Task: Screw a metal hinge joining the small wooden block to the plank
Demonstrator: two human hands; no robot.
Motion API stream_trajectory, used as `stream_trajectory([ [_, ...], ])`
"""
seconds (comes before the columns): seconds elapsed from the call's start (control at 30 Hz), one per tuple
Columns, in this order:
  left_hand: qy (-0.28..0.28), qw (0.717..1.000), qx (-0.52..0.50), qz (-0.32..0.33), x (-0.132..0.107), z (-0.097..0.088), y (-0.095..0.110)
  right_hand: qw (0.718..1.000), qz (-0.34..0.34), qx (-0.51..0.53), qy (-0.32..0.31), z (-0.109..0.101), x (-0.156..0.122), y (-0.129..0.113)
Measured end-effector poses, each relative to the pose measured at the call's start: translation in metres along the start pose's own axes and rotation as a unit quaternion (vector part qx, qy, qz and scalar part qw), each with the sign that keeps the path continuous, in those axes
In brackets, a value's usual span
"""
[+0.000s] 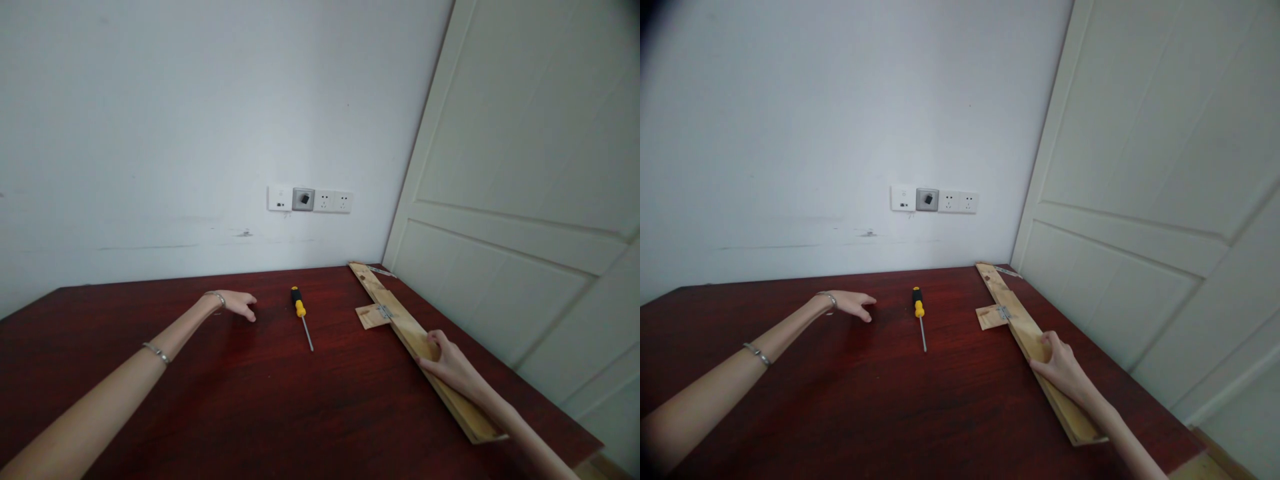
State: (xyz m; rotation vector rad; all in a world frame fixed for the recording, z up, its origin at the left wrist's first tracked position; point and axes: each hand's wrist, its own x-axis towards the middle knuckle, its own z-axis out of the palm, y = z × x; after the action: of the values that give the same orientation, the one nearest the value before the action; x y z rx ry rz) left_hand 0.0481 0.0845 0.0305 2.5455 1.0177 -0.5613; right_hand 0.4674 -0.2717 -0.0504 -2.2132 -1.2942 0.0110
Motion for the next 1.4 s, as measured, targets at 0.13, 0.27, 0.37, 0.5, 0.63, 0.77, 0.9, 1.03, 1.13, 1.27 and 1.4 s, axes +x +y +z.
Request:
stream_trajectory([
  [0.13,0.007,1.0,0.009,0.003,0.001,0.002,-0.001,1.0,0.001,-0.004,-0.02,0.0,0.0,0.001],
  [0.27,0.008,1.0,-0.003,0.005,0.004,0.005,-0.005,1.0,-0.012,-0.009,-0.023,0.001,0.0,0.002],
  [0.37,0.014,1.0,-0.01,0.009,0.006,0.007,-0.008,0.999,-0.011,-0.013,-0.027,0.001,0.0,0.002],
  [0.5,0.019,1.0,-0.005,0.006,0.004,0.009,-0.004,0.999,-0.014,-0.025,-0.036,0.003,0.003,0.008],
  [0.63,0.025,1.0,0.007,0.001,-0.004,0.008,0.006,0.998,-0.024,-0.043,-0.048,-0.004,0.01,0.01],
  [0.77,0.04,0.999,0.03,0.002,-0.011,0.008,0.017,0.997,-0.057,-0.06,0.001,-0.024,0.022,-0.032],
  [0.9,0.037,0.998,0.053,-0.005,-0.009,0.015,0.029,0.989,-0.128,-0.061,-0.033,-0.021,0.038,-0.127],
  [1.03,0.033,0.996,0.078,-0.034,-0.001,0.025,0.04,0.983,-0.146,-0.073,-0.078,0.026,0.058,-0.215],
  [1.13,0.015,0.995,0.074,-0.059,0.003,0.027,0.047,0.982,-0.136,-0.093,-0.096,0.066,0.074,-0.254],
  [1.27,-0.006,0.995,0.067,-0.074,0.006,0.025,0.048,0.98,-0.106,-0.111,-0.128,0.101,0.088,-0.276],
  [1.4,-0.013,0.994,0.08,-0.075,0.007,0.025,0.047,0.976,-0.082,-0.121,-0.16,0.119,0.094,-0.28],
])
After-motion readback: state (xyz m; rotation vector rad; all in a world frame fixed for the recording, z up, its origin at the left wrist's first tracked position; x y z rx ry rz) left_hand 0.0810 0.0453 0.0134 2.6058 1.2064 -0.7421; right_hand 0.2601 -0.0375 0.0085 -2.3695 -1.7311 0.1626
